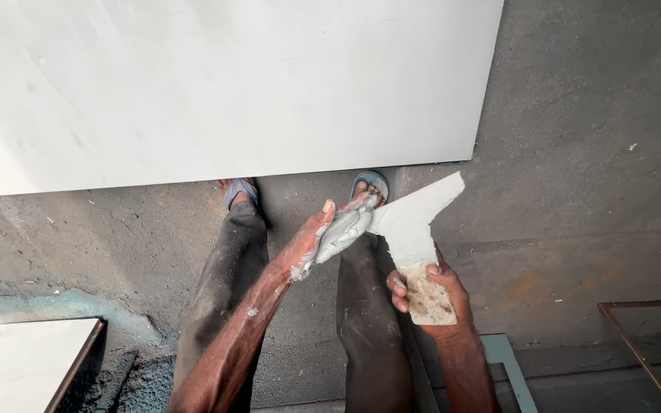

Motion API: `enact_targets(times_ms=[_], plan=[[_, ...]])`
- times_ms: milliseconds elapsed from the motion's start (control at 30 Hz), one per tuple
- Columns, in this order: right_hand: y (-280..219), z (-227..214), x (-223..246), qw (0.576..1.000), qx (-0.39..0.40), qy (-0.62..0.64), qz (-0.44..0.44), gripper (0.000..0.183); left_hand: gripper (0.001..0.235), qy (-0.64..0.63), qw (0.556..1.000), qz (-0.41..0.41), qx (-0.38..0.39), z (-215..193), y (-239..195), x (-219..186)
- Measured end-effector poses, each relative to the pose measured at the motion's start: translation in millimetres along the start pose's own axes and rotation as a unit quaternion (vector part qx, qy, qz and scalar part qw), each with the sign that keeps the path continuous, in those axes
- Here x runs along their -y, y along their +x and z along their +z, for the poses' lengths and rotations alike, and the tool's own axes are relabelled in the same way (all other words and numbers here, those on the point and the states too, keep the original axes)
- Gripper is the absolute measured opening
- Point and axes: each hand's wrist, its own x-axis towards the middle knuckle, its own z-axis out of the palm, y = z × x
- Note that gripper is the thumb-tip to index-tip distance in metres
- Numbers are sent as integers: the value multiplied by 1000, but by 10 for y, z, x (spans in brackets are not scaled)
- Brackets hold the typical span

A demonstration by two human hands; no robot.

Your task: The person applies a white adhesive to the surface of a large white tile using a trowel. They repeatedly scoop adhesive from their left hand and spread it across the tile in smooth strokes.

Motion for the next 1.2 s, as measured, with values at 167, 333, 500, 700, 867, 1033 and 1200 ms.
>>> enact_targets(times_ms=[167,333,500,700,867,1033,1200], plan=[[30,402,-3,986,-18,-101,131,65,118,69,995,14,69,314,-131,-308],[-246,508,-242,909,189,206,308,73,118,175,974,-72,128,520,-272,-621],[-448,687,-709,803,297,416,308,80,118,336,912,163,172,727,-560,-1006],[-229,594,-709,842,250,396,269,76,95,-412,868,236,143,924,-520,-1319],[-210,547,-532,872,252,331,257,81,92,-383,843,68,372,555,-549,-1368],[2,631,-150,970,197,83,113,81,101,-237,953,117,148,46,-583,-1477],[551,1003,-318,880,50,-434,-188,78,104,-421,887,176,-67,260,-310,-1228]])
